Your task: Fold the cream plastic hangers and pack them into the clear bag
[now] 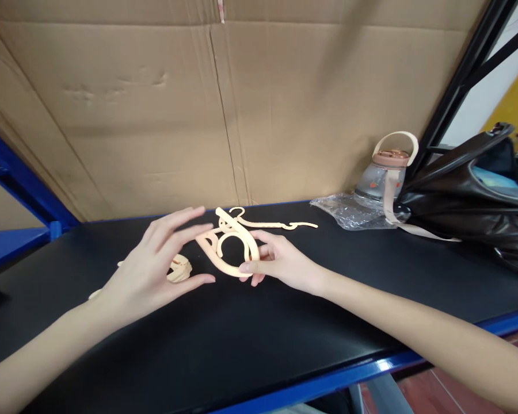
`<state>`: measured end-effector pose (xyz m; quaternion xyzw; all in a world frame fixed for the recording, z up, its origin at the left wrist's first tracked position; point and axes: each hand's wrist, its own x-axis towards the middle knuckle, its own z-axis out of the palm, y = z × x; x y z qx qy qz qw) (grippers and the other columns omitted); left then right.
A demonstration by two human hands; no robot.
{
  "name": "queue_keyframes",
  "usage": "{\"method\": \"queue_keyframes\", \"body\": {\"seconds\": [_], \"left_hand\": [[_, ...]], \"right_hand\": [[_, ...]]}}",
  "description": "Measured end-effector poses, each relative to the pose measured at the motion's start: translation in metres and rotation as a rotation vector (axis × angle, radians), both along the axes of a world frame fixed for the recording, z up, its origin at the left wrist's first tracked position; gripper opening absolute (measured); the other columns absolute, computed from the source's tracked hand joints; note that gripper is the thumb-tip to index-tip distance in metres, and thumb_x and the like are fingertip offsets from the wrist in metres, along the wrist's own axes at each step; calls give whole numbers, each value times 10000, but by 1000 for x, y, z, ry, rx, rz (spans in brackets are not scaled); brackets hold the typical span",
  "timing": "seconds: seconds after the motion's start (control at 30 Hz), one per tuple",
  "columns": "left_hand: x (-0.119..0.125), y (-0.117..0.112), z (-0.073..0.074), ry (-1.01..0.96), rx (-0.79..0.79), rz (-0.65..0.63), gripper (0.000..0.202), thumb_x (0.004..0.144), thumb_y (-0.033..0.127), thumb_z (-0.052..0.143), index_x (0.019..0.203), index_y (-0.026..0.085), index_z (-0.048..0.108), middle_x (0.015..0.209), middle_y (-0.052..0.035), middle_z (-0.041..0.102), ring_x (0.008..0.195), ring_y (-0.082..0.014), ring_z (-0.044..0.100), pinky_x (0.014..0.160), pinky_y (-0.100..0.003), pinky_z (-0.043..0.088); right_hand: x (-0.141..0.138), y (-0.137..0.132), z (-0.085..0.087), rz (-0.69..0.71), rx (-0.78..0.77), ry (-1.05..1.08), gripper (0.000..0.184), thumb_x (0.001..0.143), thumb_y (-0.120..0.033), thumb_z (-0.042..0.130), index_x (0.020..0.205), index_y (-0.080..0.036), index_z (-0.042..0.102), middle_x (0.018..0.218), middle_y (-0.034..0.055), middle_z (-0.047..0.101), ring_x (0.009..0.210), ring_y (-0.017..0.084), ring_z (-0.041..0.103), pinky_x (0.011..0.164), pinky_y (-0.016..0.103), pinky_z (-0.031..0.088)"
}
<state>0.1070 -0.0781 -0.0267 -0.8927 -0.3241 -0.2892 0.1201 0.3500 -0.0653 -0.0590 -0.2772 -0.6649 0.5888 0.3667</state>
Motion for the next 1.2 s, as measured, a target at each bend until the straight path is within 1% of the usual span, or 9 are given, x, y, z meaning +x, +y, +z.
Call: {"method": "queue_keyframes", "body": {"seconds": [0.13, 0.27, 0.47, 0.67, 0.77, 0.87, 0.93, 1.07, 1.2], "left_hand": [[-4, 2, 1, 209, 127, -69, 281, 893, 218, 545, 1170, 242, 590, 1331, -82, 552, 1303, -288, 416, 1056, -473, 375], [-4, 3, -2, 252, 188, -87, 228, 917, 173, 493, 1076, 216, 651, 1203, -77, 651, 1205, -255, 526, 1009, -427, 424], [-7, 2, -2, 271, 217, -139, 299, 916, 136, 492, 1164, 238, 625, 1159, -23, 687, 1129, -211, 587, 1015, -388, 416], [-7, 2, -3, 239, 148, -147, 336, 910, 134, 504, 1209, 256, 596, 1187, -36, 667, 1155, -227, 564, 1026, -396, 394], [-4, 2, -3, 227, 146, -72, 414, 906, 222, 537, 1318, 235, 497, 1345, -78, 547, 1253, -264, 471, 1027, -412, 384], [-2, 0, -2, 255, 106, -12, 632, 876, 345, 589, 1431, 192, 328, 1483, -114, 368, 1346, -287, 343, 1092, -446, 305], [0, -3, -1, 302, 50, -18, 725, 850, 377, 619, 1452, 171, 271, 1468, -113, 390, 1346, -275, 343, 1129, -448, 245], [2, -5, 2, 340, -85, -37, 647, 778, 341, 691, 1352, 206, 424, 1301, -64, 563, 1217, -255, 481, 1096, -413, 298], [-13, 7, 15, 305, -210, 23, 641, 688, 448, 736, 1241, 203, 524, 1208, -64, 612, 1140, -279, 522, 1048, -428, 336]], "right_hand": [[0, -1, 2, 27, 11, -22, 506, 780, -233, 707, 1252, -170, 536, 757, -9, 659, 730, 151, 686, 602, 239, 565], [1, -4, 3, 47, -4, -40, 485, 789, -252, 702, 1240, -168, 545, 753, -10, 662, 726, 145, 683, 608, 236, 564], [1, -3, 3, 31, -4, -34, 463, 795, -262, 700, 1219, -163, 541, 744, -7, 667, 706, 138, 680, 591, 229, 559], [2, -1, 1, 71, -7, -40, 467, 797, -259, 698, 1225, -175, 531, 759, -9, 655, 723, 146, 680, 600, 241, 559], [2, -2, 3, 82, 14, -72, 462, 797, -250, 696, 1227, -182, 542, 767, -11, 649, 709, 138, 669, 598, 236, 551], [3, -4, 5, 126, 23, -126, 445, 803, -250, 691, 1222, -178, 559, 768, -7, 661, 673, 121, 643, 602, 233, 543], [3, -6, 5, 167, 22, -157, 453, 812, -251, 682, 1242, -185, 555, 766, -8, 662, 660, 111, 625, 606, 231, 538], [3, -7, 3, 205, 32, -194, 475, 839, -260, 655, 1293, -206, 528, 762, -12, 652, 652, 103, 603, 616, 236, 532], [5, -2, 2, 103, 100, -190, 501, 879, -305, 599, 1344, -179, 465, 757, 8, 661, 635, 116, 604, 621, 264, 526]]}}
